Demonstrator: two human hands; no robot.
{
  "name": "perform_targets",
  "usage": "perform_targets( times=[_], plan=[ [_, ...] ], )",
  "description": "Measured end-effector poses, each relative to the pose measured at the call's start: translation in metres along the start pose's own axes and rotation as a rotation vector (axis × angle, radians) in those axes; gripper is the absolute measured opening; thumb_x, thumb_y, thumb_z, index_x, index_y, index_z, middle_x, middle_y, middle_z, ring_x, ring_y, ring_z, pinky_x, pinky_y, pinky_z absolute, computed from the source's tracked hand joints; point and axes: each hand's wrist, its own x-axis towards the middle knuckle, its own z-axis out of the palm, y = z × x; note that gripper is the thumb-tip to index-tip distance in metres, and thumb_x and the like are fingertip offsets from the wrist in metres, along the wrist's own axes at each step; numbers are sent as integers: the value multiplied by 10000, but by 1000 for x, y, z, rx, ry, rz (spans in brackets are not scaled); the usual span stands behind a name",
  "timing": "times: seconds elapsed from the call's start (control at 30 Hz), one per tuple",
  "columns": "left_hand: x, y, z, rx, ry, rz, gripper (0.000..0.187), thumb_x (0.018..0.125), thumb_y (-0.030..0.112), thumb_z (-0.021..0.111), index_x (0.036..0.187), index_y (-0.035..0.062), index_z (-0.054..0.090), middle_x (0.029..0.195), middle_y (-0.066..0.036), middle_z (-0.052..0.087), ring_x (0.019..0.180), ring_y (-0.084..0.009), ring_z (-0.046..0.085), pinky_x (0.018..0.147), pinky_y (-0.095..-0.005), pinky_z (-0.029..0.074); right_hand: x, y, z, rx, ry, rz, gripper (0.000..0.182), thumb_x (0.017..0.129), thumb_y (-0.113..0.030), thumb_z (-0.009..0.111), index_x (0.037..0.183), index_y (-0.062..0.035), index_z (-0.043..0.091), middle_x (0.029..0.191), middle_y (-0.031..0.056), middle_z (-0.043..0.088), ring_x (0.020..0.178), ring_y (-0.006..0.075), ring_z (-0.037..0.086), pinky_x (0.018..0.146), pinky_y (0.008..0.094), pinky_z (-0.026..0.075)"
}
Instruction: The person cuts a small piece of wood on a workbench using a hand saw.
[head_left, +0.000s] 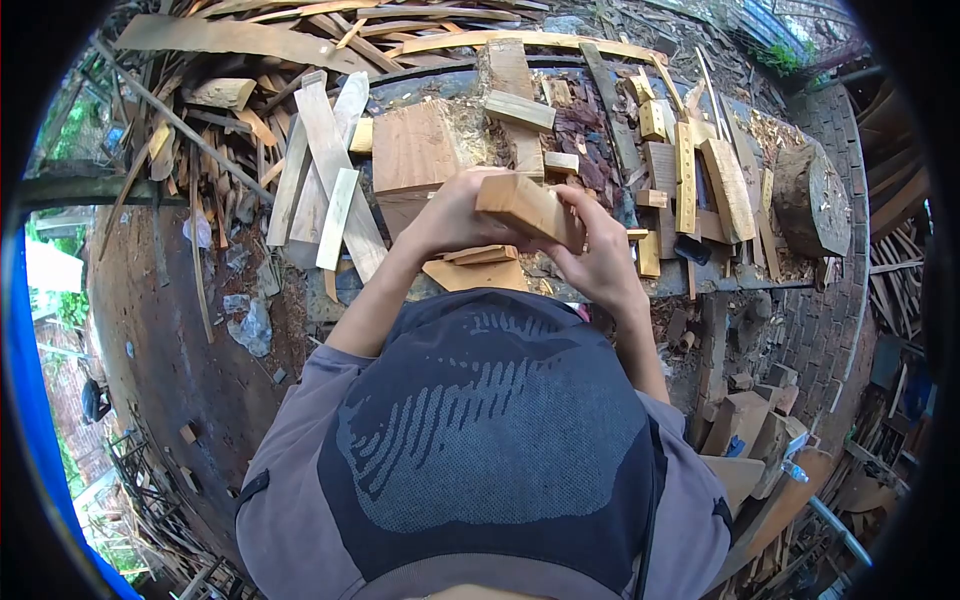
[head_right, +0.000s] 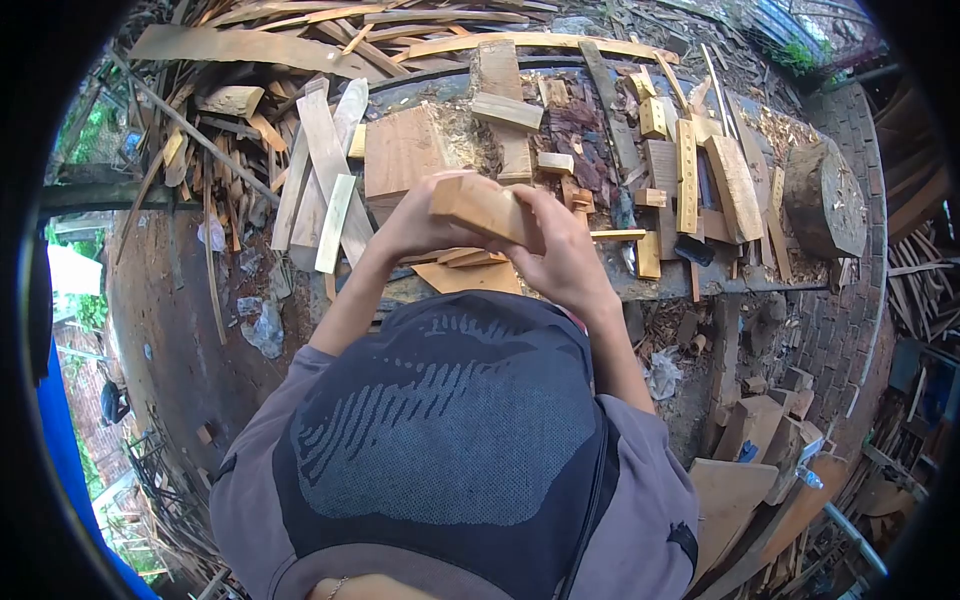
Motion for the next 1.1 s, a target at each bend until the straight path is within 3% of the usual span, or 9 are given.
perform_targets(
  times=[0.03,0.13,0.17,0.27,0.47,0.67,0.93,1.03,1.1],
  plan=[
    [-3,7,1,-6,47,86,540,631,235,844,1081,23,636,1066,-121,651,966,-263,637,841,-350,495,-2,-5,0,2,-8,-6,575,695,-30,708,1225,-26,485,1119,178,592,1055,341,581,894,392,470],
    [-4,17,-3,172,97,319,501,614,184,810,1070,67,641,981,-81,674,932,-272,634,881,-378,465,-6,-17,-8,-52,-4,-89,610,668,-15,712,1233,-42,484,1138,166,584,1074,337,563,922,402,450],
    [-7,21,-5,206,121,350,526,590,176,803,1082,83,643,1036,-82,675,956,-271,634,886,-379,463,-7,-19,-8,-30,-8,-115,631,654,-4,713,1239,-50,481,1140,157,580,1083,342,550,930,409,442],
    [-15,31,-5,223,110,300,536,601,151,791,1109,81,637,1057,-90,671,957,-282,634,879,-382,474,-9,-22,-9,-21,10,-181,628,656,0,714,1238,-52,481,1139,156,579,1082,346,550,929,413,443],
    [-23,38,-6,21,48,135,410,677,52,746,1070,22,635,979,-110,684,881,-208,667,761,-306,518,-11,-22,-5,16,-19,-180,663,687,-11,709,1294,-46,443,1161,179,540,1096,358,518,948,417,422],
    [-32,48,-5,2,64,-22,303,739,43,726,1019,-25,631,910,-120,694,830,-133,653,724,-290,515,-16,-31,4,-41,-10,-130,744,814,-69,652,1444,-39,259,1230,215,448,1133,381,458,965,429,391],
    [-32,77,-10,-1,-27,-150,305,735,31,687,1015,-61,611,863,-176,679,836,-163,657,735,-310,506,-17,-16,10,259,-119,-40,637,906,-92,544,1453,-11,226,1208,216,451,1131,342,473,971,366,372],
    [-32,62,-1,-68,-8,-258,356,693,25,675,1028,-72,605,891,-212,676,874,-219,673,760,-325,507,-20,2,19,311,-110,-33,580,947,-177,501,1438,16,262,1236,200,462,1156,309,468,1006,358,343],
    [-31,43,5,74,-25,-279,395,662,23,662,1040,-74,601,910,-230,671,884,-266,675,773,-340,509,-22,17,29,409,-152,43,578,952,-196,501,1432,31,271,1247,196,469,1173,293,462,1022,351,330]
  ],
)
